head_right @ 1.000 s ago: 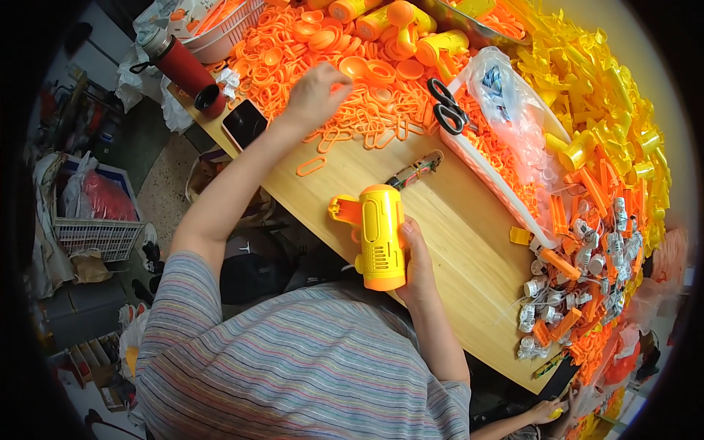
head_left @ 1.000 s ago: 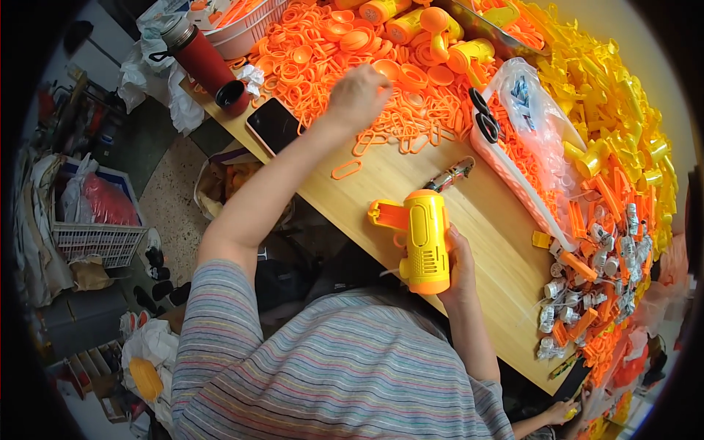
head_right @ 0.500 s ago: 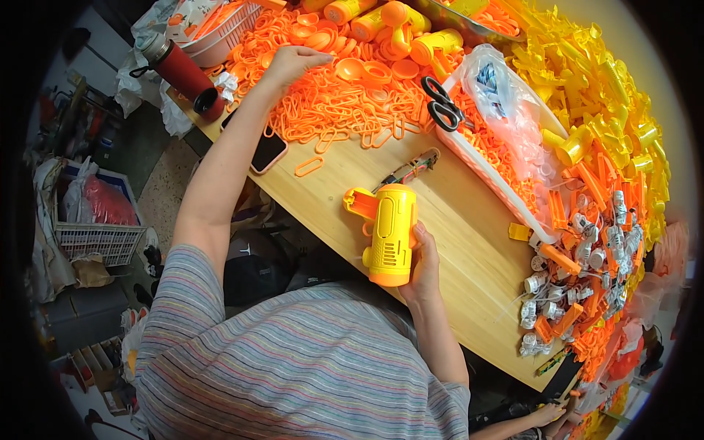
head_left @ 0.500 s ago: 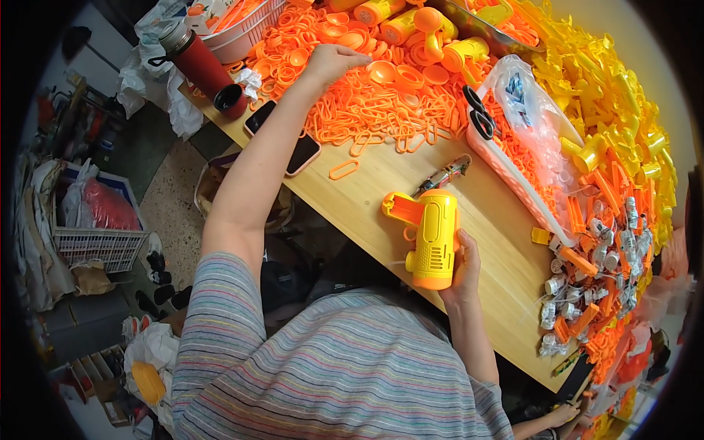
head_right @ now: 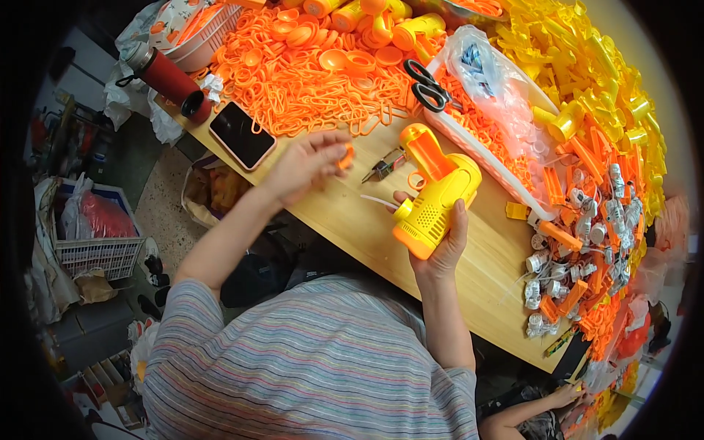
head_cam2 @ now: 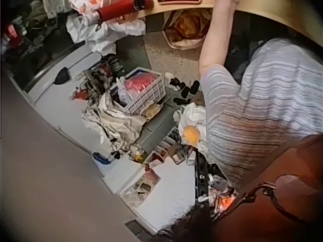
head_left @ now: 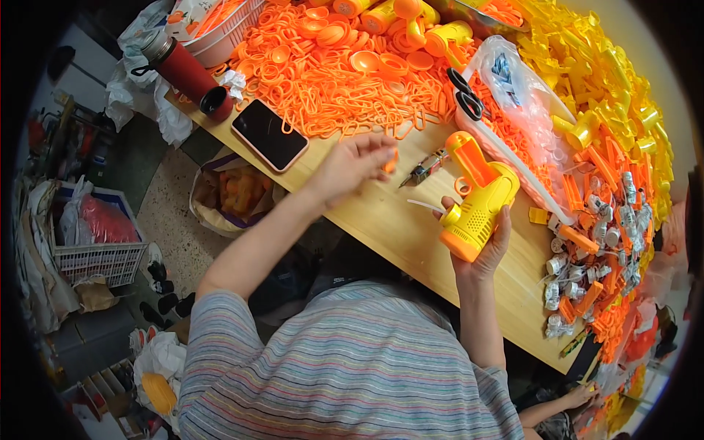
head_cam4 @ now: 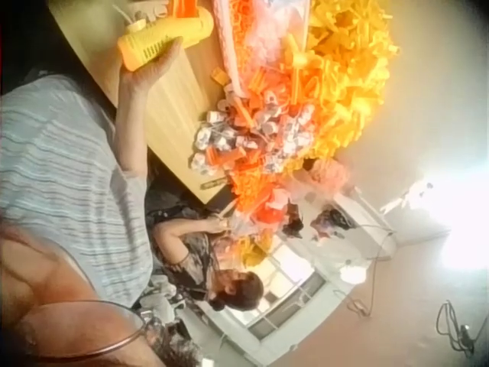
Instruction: The person is assembling and packaging small plastic toy guns at a workbench filled with components.
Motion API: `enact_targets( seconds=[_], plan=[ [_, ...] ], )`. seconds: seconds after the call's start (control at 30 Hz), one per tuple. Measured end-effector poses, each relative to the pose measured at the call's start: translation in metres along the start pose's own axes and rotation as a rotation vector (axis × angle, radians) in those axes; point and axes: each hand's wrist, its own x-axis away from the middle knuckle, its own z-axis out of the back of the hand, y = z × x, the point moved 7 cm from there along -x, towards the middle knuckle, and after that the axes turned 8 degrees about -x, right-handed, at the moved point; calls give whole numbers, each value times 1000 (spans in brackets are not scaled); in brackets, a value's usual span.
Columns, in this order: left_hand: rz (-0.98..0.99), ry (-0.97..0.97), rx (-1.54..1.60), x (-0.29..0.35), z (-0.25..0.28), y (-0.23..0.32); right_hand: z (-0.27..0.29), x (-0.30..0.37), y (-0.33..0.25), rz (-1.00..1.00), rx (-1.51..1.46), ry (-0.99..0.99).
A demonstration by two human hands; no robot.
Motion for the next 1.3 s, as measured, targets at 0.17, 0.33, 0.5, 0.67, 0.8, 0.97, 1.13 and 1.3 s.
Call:
enact_targets(
  seconds=[0.17, 0.33, 0.5, 0.67, 0.8, 0.97, 1.13, 1.3],
  plan=[
    [205, -135, 451, 26, -44, -36, 3, -2, -2, 83, 72, 34],
    [169, -172, 510, 31, -72, -29, -1, 0, 3, 117, 132, 10],
    [103, -178, 447, 39, -91, -24, -8, 5, 8, 104, 120, -43],
    [58, -129, 369, 50, -101, -19, -6, 7, 3, 135, 196, -29],
    [-102, -26, 122, 64, -106, -14, -3, 3, 3, 185, 208, -67],
    [-363, -47, -191, 67, -115, 1, -10, 4, -7, 301, 323, -35],
    [-411, -61, -211, 64, -125, -4, -23, 4, -14, 355, 293, -51],
    [-485, 3, -211, 66, -127, -5, -28, 4, -15, 455, 284, -44]
  ],
)
